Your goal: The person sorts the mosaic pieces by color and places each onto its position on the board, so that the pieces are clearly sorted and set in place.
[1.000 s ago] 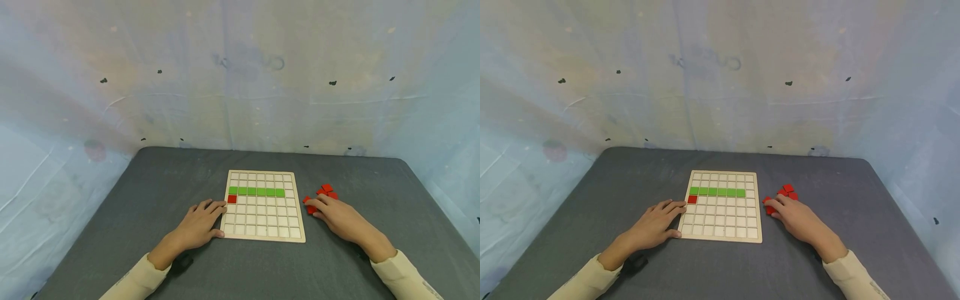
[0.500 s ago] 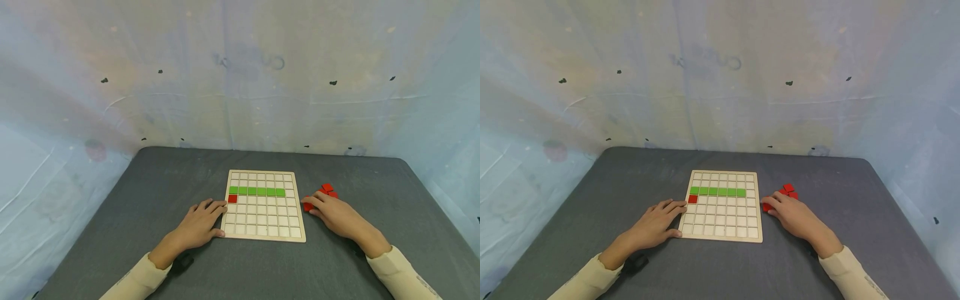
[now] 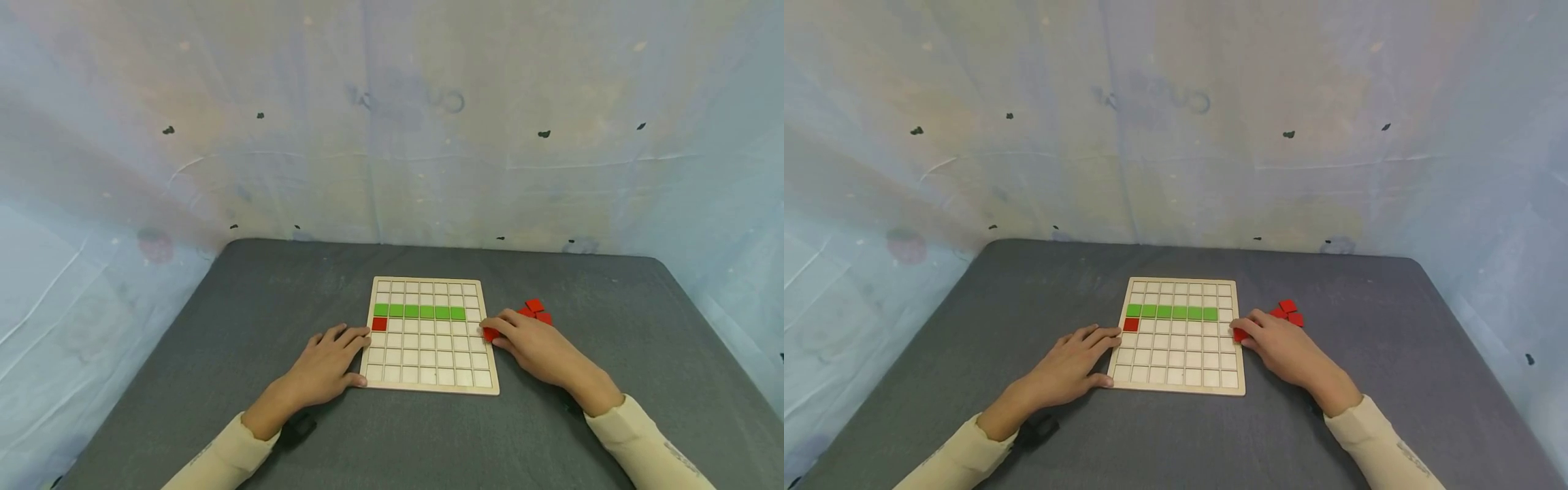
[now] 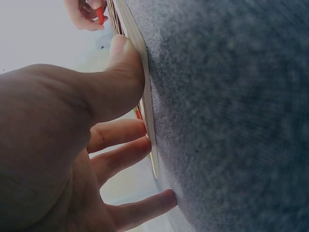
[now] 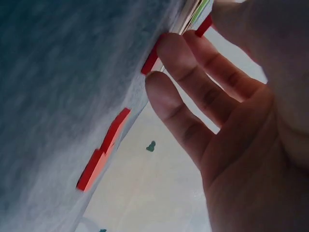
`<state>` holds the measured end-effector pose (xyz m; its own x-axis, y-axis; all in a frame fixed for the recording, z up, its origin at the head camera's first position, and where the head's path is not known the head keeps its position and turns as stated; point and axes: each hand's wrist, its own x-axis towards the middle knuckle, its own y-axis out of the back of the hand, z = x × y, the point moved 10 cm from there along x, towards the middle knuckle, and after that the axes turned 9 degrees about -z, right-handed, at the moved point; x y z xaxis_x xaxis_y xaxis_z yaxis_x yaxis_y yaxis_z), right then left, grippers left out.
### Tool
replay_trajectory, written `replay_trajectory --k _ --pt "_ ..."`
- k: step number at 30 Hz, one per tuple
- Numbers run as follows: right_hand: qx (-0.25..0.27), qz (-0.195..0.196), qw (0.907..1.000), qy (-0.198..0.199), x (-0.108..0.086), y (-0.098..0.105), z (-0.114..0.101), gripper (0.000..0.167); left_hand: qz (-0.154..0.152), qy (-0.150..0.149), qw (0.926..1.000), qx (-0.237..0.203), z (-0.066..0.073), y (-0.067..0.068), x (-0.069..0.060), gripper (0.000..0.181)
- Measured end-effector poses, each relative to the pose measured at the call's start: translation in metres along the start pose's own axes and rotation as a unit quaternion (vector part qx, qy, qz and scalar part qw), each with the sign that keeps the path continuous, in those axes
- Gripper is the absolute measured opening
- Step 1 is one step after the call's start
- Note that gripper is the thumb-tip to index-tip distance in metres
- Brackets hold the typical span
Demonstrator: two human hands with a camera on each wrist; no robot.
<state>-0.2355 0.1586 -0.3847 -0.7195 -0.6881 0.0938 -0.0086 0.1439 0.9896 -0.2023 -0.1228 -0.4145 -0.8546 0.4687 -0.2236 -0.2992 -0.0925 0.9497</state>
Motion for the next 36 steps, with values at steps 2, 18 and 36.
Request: replay_trajectory --k 2,18,36 --pt "0.004 0.001 1.0 0.002 0.004 0.0 -0.002 0.035 0.0 0.001 1.0 0.0 0.0 0.0 0.0 0.069" --pt "0.013 -0.002 0.9996 0.024 0.031 -0.001 -0.023 0.036 0.003 -0.001 1.0 0.007 -0.001 -0.002 0.0 0.07" --pt "-0.002 -0.007 0.9991 0.043 0.075 0.005 -0.054 0.035 0.003 0.0 1.0 -0.004 0.0 0.0 -0.001 0.07"
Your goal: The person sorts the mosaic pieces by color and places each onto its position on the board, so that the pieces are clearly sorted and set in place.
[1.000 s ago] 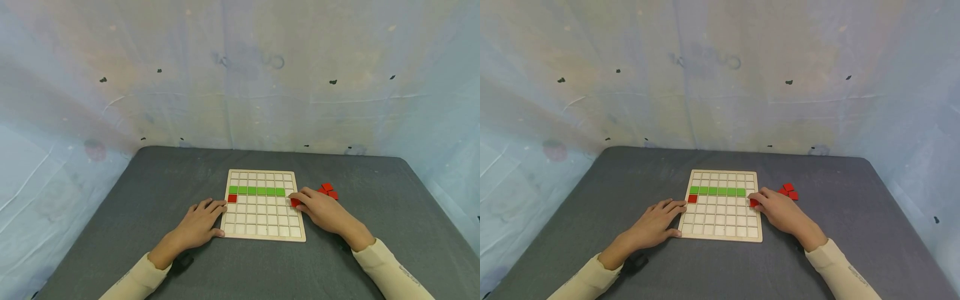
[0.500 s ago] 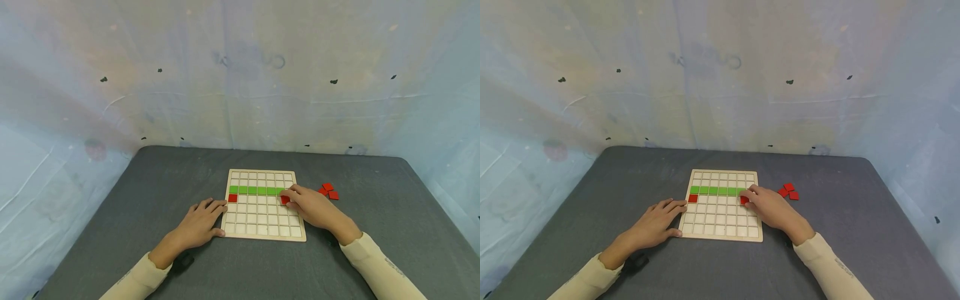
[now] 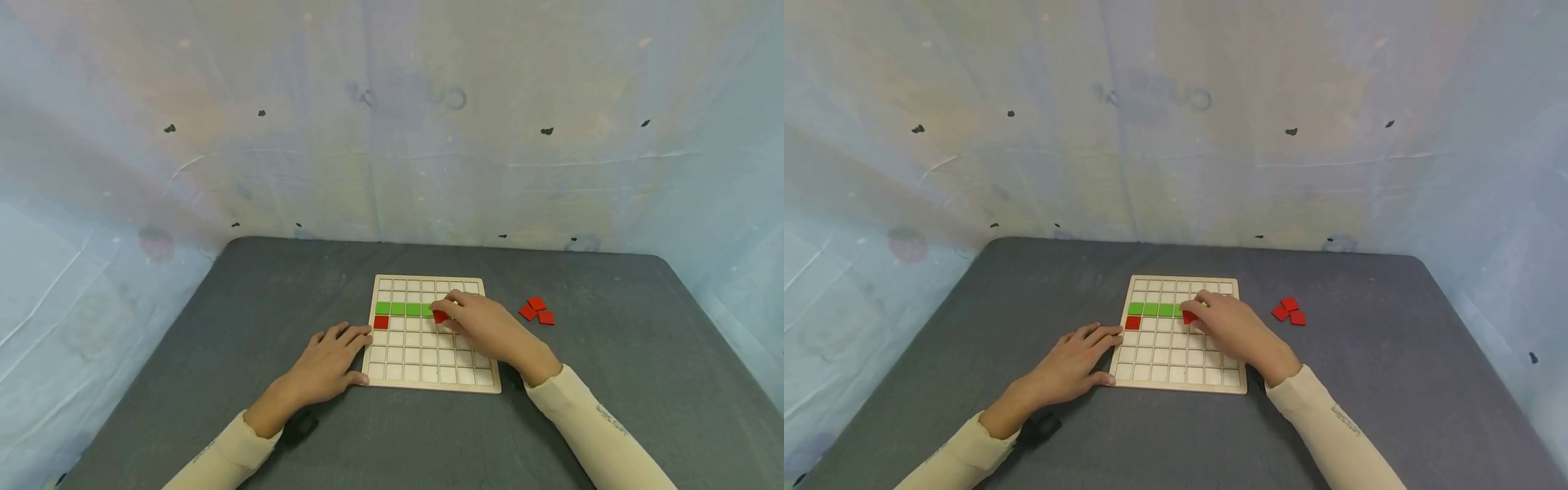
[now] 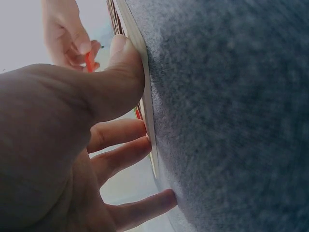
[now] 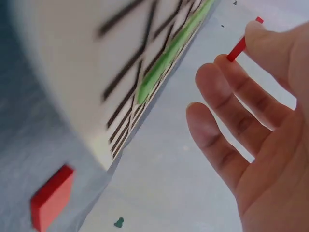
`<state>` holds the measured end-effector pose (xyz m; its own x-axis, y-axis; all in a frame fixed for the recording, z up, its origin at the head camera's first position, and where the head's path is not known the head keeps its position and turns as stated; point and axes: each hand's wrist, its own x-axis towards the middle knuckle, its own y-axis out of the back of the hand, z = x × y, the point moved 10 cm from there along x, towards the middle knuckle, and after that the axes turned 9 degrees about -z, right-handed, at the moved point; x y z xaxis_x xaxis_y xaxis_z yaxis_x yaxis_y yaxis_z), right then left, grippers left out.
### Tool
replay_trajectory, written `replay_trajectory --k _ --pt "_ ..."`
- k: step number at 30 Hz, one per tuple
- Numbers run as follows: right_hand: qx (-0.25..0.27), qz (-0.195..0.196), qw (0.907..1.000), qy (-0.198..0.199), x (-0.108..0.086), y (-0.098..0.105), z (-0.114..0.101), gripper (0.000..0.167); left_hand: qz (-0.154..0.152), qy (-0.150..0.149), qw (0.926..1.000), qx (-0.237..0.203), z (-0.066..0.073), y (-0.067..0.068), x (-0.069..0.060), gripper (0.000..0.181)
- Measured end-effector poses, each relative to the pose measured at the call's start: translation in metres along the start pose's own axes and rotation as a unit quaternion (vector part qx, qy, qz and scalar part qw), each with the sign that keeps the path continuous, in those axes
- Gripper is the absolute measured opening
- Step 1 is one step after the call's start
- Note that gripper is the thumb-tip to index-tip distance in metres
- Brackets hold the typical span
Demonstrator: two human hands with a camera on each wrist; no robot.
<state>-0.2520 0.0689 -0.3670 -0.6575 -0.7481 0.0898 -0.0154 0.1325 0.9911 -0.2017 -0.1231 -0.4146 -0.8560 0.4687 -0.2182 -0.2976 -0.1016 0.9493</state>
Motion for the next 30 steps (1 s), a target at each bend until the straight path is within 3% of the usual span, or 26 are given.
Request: replay_trajectory --k 16,30 --pt "0.066 -0.02 0.9976 0.006 0.019 -0.018 -0.006 0.03 0.0 0.001 1.0 -0.002 0.001 0.001 0.0 0.07" --pt "0.063 -0.028 0.9976 0.012 0.034 -0.021 -0.021 0.029 -0.006 0.006 1.0 0.003 -0.002 -0.002 0.002 0.071"
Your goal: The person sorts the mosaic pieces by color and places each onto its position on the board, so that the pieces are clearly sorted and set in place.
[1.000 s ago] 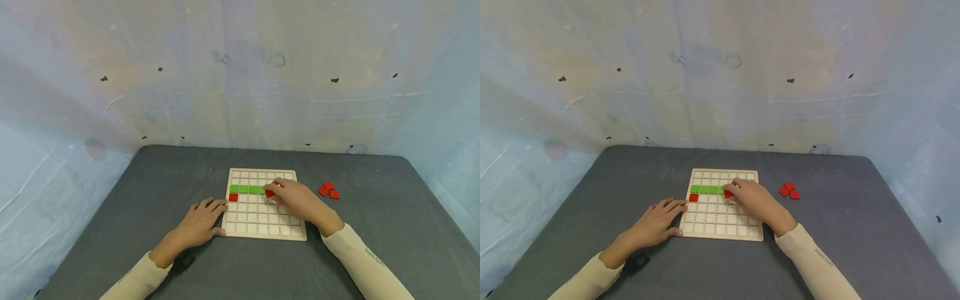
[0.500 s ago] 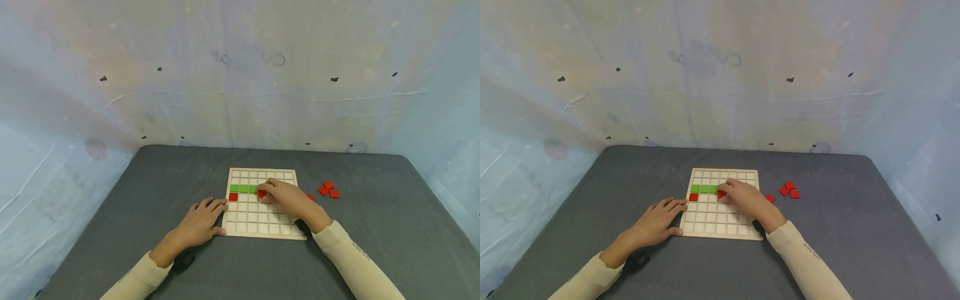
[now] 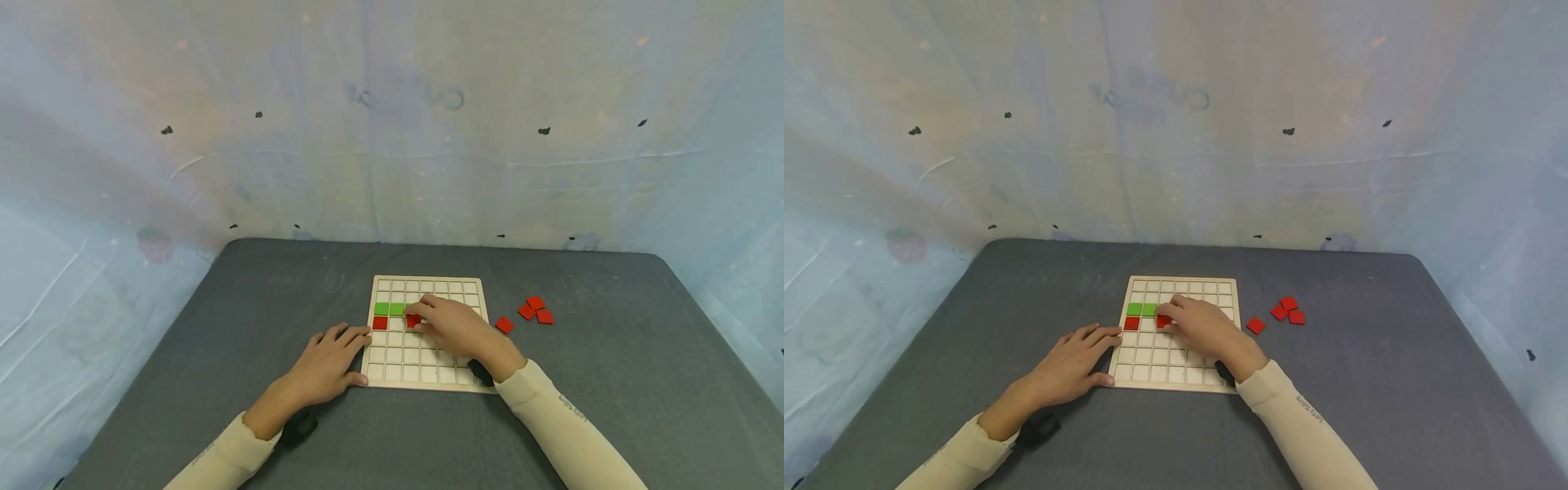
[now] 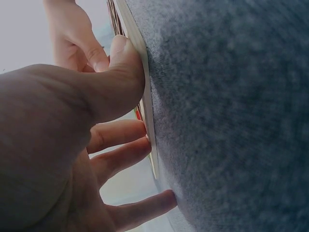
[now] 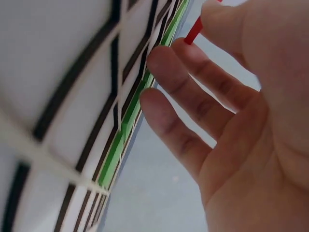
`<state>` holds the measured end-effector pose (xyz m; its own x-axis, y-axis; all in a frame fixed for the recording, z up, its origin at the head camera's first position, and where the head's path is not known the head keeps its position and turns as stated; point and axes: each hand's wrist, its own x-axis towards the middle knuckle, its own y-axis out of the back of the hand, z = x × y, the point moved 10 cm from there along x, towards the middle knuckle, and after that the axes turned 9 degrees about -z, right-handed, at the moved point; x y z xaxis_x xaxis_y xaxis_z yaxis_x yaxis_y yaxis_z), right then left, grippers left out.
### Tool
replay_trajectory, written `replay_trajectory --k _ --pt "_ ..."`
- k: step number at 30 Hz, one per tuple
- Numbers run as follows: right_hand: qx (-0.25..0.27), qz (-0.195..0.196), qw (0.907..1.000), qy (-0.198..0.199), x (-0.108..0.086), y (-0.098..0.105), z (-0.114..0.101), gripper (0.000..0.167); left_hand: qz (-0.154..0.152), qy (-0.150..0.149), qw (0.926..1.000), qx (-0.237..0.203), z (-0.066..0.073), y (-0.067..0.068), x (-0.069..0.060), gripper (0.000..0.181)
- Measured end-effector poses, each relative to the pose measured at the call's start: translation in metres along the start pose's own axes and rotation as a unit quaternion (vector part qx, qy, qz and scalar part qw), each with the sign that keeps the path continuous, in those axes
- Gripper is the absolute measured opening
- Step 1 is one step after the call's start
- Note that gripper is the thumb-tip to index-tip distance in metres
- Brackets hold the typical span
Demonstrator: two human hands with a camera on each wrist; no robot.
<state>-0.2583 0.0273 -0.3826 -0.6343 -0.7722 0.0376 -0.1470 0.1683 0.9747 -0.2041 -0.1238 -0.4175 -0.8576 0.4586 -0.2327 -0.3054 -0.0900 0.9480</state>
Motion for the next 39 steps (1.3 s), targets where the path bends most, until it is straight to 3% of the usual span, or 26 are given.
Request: replay_trajectory --k 16,30,39 --pt "-0.008 -0.013 0.9999 -0.004 0.018 -0.006 -0.011 0.031 0.001 0.003 1.0 0.004 -0.001 0.0 0.002 0.073" --pt "-0.073 -0.02 0.9966 -0.035 0.028 -0.01 -0.016 0.029 0.005 0.001 1.0 0.001 0.0 0.0 0.0 0.072" --pt "-0.09 -0.02 0.9954 -0.029 0.031 -0.013 -0.016 0.028 0.009 0.002 1.0 -0.002 -0.001 0.001 0.001 0.072"
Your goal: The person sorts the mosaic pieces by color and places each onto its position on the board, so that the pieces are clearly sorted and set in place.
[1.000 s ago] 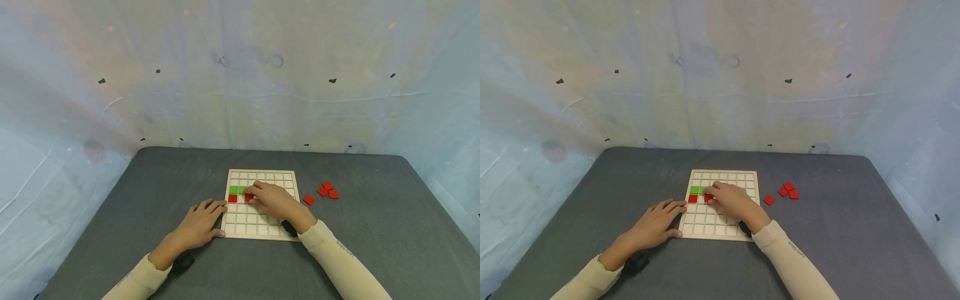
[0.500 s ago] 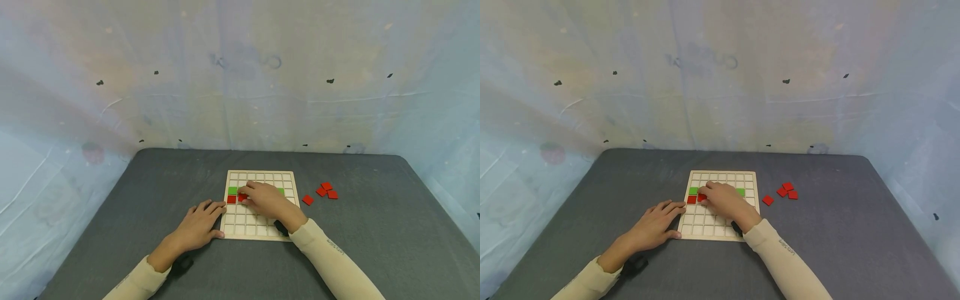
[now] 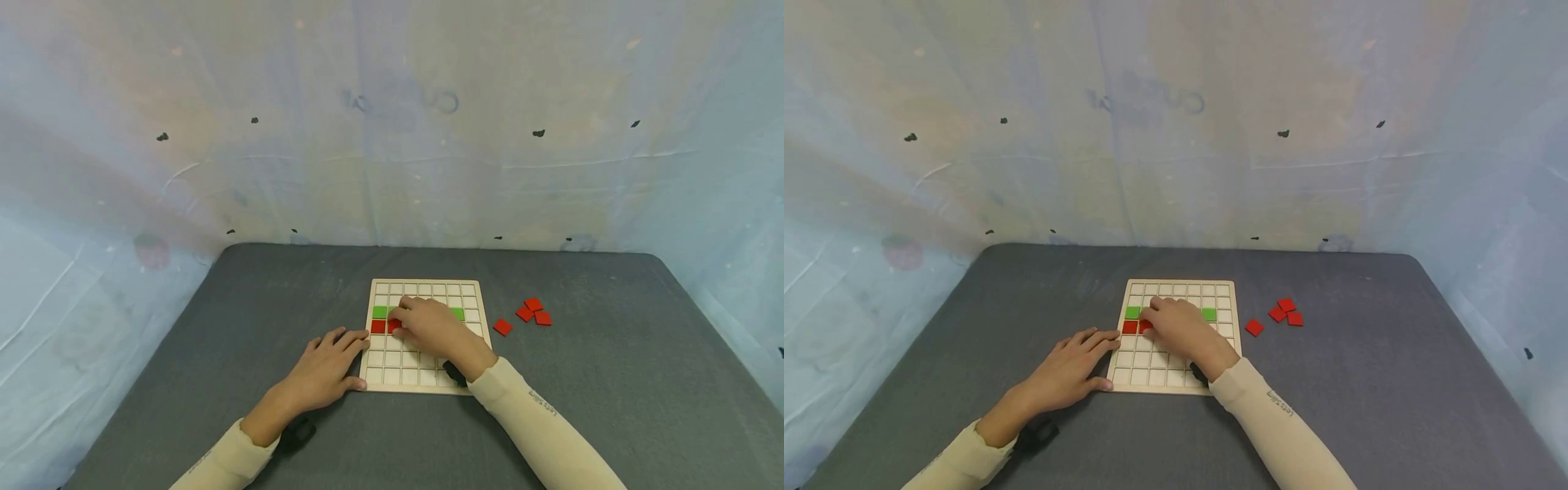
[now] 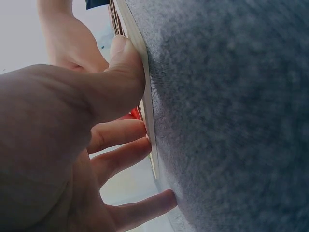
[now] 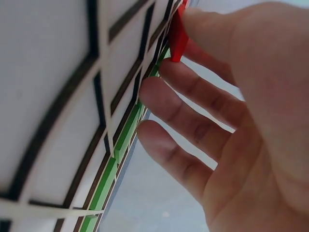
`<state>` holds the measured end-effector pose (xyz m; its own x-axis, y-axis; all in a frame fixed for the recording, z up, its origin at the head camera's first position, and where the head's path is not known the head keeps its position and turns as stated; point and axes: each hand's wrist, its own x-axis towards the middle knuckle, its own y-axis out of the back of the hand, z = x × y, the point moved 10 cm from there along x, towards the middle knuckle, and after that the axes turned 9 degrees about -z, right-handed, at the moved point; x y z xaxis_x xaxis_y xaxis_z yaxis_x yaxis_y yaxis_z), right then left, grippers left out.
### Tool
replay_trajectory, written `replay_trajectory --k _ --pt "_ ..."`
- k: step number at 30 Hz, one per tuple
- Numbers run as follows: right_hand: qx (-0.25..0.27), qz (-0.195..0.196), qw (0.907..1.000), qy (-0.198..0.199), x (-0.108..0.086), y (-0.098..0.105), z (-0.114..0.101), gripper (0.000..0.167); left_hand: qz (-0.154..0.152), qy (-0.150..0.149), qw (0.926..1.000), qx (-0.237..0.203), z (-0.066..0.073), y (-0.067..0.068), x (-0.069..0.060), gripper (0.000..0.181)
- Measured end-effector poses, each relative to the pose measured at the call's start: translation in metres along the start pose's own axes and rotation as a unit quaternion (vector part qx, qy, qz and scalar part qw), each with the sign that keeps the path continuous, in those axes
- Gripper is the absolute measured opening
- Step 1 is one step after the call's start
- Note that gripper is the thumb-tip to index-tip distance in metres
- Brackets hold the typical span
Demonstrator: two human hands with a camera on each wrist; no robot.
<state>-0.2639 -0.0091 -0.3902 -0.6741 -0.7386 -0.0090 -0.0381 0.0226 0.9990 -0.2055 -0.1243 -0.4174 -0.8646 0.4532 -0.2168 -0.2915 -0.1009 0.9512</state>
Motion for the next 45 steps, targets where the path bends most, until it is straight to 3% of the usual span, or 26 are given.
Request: replay_trajectory --k 18,36,45 --pt "0.057 -0.008 0.9984 0.0 -0.005 0.0 0.004 0.028 -0.004 -0.002 1.0 0.005 0.002 -0.001 0.002 0.071" --pt "0.059 -0.011 0.9982 0.003 -0.002 0.0 0.003 0.027 -0.005 -0.001 1.0 0.002 0.003 0.002 -0.002 0.07" --pt "0.054 0.01 0.9984 0.01 -0.024 0.012 0.019 0.024 -0.003 -0.005 1.0 -0.002 0.004 0.002 -0.002 0.07"
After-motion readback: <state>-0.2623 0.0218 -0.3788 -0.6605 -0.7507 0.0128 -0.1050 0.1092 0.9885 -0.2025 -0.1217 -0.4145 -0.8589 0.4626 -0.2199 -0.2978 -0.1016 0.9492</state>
